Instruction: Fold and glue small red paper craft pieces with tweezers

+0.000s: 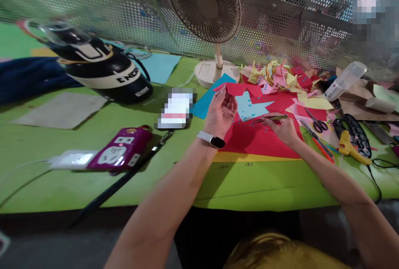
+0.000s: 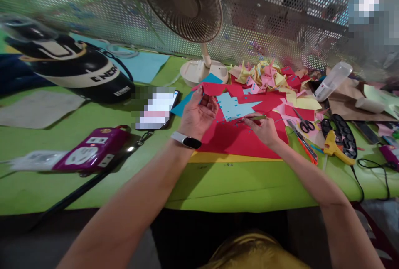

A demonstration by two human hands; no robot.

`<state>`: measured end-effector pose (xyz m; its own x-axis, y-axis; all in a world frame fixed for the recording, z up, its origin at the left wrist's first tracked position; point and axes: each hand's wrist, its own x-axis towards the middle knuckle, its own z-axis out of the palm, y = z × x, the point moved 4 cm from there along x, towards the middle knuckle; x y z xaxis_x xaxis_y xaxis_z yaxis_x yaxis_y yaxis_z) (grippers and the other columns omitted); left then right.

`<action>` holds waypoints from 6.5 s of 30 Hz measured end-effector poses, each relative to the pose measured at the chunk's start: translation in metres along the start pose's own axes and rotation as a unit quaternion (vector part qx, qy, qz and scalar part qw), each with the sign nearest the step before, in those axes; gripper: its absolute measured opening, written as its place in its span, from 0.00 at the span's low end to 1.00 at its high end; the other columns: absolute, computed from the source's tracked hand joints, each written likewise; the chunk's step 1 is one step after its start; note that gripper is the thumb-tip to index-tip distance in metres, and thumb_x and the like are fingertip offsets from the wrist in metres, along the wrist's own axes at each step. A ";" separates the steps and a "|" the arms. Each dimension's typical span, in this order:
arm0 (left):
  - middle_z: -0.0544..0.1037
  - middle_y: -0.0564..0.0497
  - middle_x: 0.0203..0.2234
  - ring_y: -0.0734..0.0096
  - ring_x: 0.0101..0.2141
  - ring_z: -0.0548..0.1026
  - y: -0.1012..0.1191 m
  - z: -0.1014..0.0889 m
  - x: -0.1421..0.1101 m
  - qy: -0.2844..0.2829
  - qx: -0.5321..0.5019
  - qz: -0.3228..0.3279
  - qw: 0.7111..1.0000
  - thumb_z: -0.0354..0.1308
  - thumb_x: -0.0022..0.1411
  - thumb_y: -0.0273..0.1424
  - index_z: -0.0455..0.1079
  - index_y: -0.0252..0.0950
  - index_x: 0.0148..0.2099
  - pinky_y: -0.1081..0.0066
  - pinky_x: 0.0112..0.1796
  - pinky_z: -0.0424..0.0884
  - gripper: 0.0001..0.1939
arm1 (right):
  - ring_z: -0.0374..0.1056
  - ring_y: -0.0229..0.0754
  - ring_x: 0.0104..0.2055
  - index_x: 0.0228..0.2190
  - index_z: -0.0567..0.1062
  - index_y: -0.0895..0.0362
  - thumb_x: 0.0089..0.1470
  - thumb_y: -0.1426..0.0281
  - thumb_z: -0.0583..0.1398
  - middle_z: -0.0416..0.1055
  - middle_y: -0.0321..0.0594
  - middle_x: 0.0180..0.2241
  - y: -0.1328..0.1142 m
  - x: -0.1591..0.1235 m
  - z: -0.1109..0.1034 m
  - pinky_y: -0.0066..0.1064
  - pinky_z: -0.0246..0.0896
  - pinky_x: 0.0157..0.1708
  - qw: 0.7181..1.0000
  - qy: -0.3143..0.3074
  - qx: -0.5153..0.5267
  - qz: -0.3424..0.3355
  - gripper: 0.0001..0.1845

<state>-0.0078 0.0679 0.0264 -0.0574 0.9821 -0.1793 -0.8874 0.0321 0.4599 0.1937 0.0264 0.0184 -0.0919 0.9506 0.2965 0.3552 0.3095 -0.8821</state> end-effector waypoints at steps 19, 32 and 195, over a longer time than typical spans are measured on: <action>0.79 0.57 0.28 0.78 0.30 0.78 -0.003 -0.009 0.009 -0.015 0.053 0.030 0.998 0.69 0.54 0.31 0.72 0.40 0.33 0.77 0.34 0.73 0.08 | 0.76 0.44 0.32 0.30 0.80 0.54 0.49 0.53 0.65 0.79 0.40 0.30 0.006 0.000 0.004 0.34 0.73 0.33 0.998 0.002 0.046 0.030 0.16; 0.79 0.57 0.27 0.79 0.27 0.77 -0.005 -0.007 0.007 -0.014 0.048 0.025 0.998 0.67 0.57 0.29 0.71 0.40 0.33 0.78 0.32 0.73 0.06 | 0.76 0.43 0.32 0.32 0.79 0.55 0.50 0.53 0.65 0.78 0.40 0.29 0.017 0.000 0.005 0.32 0.71 0.32 0.997 0.008 0.064 0.046 0.18; 0.80 0.58 0.26 0.77 0.28 0.78 -0.047 -0.003 -0.040 -0.129 0.149 -0.109 0.974 0.72 0.50 0.28 0.71 0.38 0.31 0.76 0.33 0.76 0.11 | 0.78 0.42 0.27 0.31 0.77 0.55 0.42 0.51 0.70 0.79 0.36 0.26 -0.033 -0.003 -0.034 0.27 0.67 0.20 0.949 0.117 0.282 0.077 0.22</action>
<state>0.0349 0.0267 0.0097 0.2686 0.9587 -0.0935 -0.6910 0.2594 0.6747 0.2134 0.0127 0.0592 0.1532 0.9745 0.1638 -0.2122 0.1943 -0.9577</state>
